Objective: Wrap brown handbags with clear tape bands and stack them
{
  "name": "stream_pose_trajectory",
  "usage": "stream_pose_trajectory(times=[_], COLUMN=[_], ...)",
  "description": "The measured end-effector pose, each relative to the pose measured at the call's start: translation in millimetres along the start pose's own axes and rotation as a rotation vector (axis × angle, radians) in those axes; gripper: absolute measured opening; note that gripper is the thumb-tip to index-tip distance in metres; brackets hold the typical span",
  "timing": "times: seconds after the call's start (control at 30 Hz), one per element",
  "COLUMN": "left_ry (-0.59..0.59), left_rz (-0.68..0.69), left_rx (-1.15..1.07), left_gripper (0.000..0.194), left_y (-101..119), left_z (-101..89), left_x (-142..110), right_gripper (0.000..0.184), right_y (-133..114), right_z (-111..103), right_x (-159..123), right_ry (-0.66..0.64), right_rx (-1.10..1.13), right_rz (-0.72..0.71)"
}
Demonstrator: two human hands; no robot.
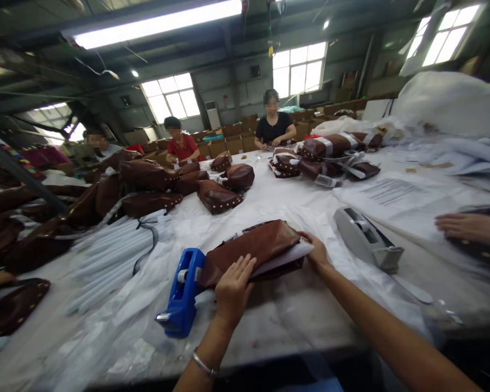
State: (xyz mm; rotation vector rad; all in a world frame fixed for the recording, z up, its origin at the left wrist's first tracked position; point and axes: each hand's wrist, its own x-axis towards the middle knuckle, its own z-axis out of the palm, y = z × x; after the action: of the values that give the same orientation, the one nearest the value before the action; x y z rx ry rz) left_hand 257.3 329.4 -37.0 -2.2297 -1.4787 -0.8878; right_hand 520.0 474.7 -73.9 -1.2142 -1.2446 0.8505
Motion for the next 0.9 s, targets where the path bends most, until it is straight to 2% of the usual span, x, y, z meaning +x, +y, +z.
stream_pose_trajectory(times=[0.07, 0.1, 0.13, 0.2, 0.27, 0.3, 0.37, 0.53, 0.67, 0.73, 0.8, 0.87, 0.9], left_ry=[-0.003, 0.0, 0.011, 0.052, 0.087, 0.091, 0.076, -0.079, -0.188, -0.173, -0.15, -0.135, -0.13], left_rz=[0.062, 0.089, 0.114, 0.15, 0.163, 0.161, 0.146, 0.058, 0.146, 0.187, 0.175, 0.15, 0.144], left_rx=[0.032, 0.046, 0.058, 0.076, 0.091, 0.096, 0.111, 0.232, 0.266, 0.257, 0.259, 0.263, 0.263], left_gripper=[0.066, 0.063, 0.06, 0.054, 0.049, 0.048, 0.048, 0.053, 0.058, 0.058, 0.057, 0.056, 0.056], left_y=[4.7, 6.5, 8.0, 9.8, 10.7, 11.5, 14.6, 34.6, 46.9, 47.7, 47.1, 46.7, 46.8], left_z=[5.4, 7.4, 9.0, 11.2, 12.7, 13.3, 14.5, 15.3, 19.8, 25.4, 31.4, 35.9, 37.3], left_x=[-11.8, -17.1, -22.1, -31.4, -40.7, -45.4, -53.6, -53.3, -40.6, -39.7, -42.6, -46.3, -47.7], right_gripper=[0.033, 0.033, 0.034, 0.04, 0.051, 0.056, 0.062, 0.066, 0.062, 0.047, 0.03, 0.036, 0.036], right_y=[-13.9, -23.7, -34.3, -52.5, -59.8, -58.2, -46.9, -18.4, -30.4, -45.0, -61.3, -75.7, -81.1], right_z=[-29.2, -39.4, -45.9, -47.7, -38.9, -32.9, -22.0, -15.6, -25.2, -27.8, -23.0, -8.0, 3.1], right_x=[-17.1, -28.6, -41.3, -66.5, -86.4, -93.2, -100.5, -100.0, -95.6, -86.4, -68.5, -42.4, -27.5], right_ry=[0.107, 0.117, 0.066, -0.184, -0.48, -0.593, -0.731, -0.804, -0.874, -0.926, -0.856, -0.71, -0.662], right_rx=[-0.062, -0.102, -0.174, -0.362, -0.568, -0.652, -0.764, -0.814, -0.721, -0.601, -0.516, -0.62, -0.746], right_rz=[-0.039, -0.102, -0.221, -0.498, -0.735, -0.815, -0.903, -0.919, -0.876, -0.804, -0.689, -0.548, -0.477])
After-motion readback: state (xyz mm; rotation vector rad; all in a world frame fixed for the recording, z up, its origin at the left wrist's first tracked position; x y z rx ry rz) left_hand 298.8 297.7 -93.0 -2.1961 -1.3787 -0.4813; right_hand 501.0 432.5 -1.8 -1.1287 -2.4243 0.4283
